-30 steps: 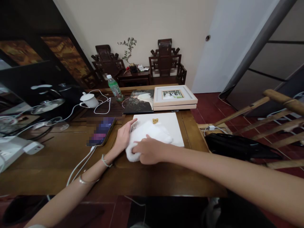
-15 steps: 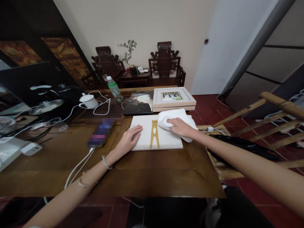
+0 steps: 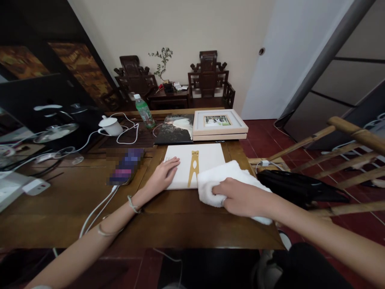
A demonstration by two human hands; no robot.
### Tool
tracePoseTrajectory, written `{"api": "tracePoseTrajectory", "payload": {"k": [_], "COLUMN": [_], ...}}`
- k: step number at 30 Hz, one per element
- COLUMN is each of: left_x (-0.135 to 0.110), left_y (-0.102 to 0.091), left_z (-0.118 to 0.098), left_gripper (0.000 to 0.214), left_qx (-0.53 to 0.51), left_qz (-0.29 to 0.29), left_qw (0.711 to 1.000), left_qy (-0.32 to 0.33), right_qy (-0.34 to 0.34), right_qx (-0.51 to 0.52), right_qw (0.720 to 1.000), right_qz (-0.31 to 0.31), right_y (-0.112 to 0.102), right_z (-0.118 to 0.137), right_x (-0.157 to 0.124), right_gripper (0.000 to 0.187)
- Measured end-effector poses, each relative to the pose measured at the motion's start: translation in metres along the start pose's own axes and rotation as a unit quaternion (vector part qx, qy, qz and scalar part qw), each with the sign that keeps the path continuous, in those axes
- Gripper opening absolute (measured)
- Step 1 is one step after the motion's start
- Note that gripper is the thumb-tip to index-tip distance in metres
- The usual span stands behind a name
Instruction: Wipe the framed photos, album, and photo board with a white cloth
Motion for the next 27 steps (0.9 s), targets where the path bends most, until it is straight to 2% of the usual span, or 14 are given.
{"api": "tracePoseTrajectory", "payload": {"k": [2, 5, 10, 14, 18, 22, 27], "left_x": [0.0, 0.0, 0.0, 0.0, 0.0, 0.0, 0.0], "left_y": [0.0, 0.0, 0.001, 0.0, 0.0, -0.001, 0.0], "left_z": [0.0, 0.0, 0.001, 0.001, 0.001, 0.002, 0.003], "left_gripper": [0.031, 0.031, 0.032, 0.031, 0.031, 0.031, 0.032], "left_qx": [0.003, 0.005, 0.007, 0.009, 0.011, 0.011, 0.013], "left_qz": [0.001, -0.001, -0.002, 0.001, 0.004, 0.002, -0.001], "left_qw": [1.0, 1.0, 1.0, 1.0, 1.0, 1.0, 1.0], "left_qy": [0.002, 0.002, 0.008, 0.007, 0.01, 0.019, 0.022], "right_qy": [-0.009, -0.009, -0.025, 0.017, 0.053, 0.042, 0.029], "right_qx": [0.027, 0.034, 0.013, -0.006, -0.013, -0.043, -0.046], "right_qw": [1.0, 0.999, 0.998, 0.995, 0.993, 0.989, 0.99], "right_qz": [0.015, -0.012, -0.059, -0.093, -0.108, -0.133, -0.132], "right_y": [-0.007, -0.017, -0.032, -0.048, -0.055, -0.047, -0.022], "right_z": [-0.001, -0.017, -0.058, -0.084, -0.094, -0.088, -0.057], "right_x": [-0.003, 0.009, 0.056, 0.094, 0.116, 0.113, 0.077], "right_gripper": [0.024, 0.022, 0.012, 0.012, 0.015, 0.012, 0.009]}}
Point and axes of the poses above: each hand's wrist, its own x-axis towards the middle knuckle, its own y-axis out of the palm, z = x × y, the point moved 4 cm from there along x, towards the middle knuckle, and after that the axes turned 15 degrees about -x, right-handed, at the moved point
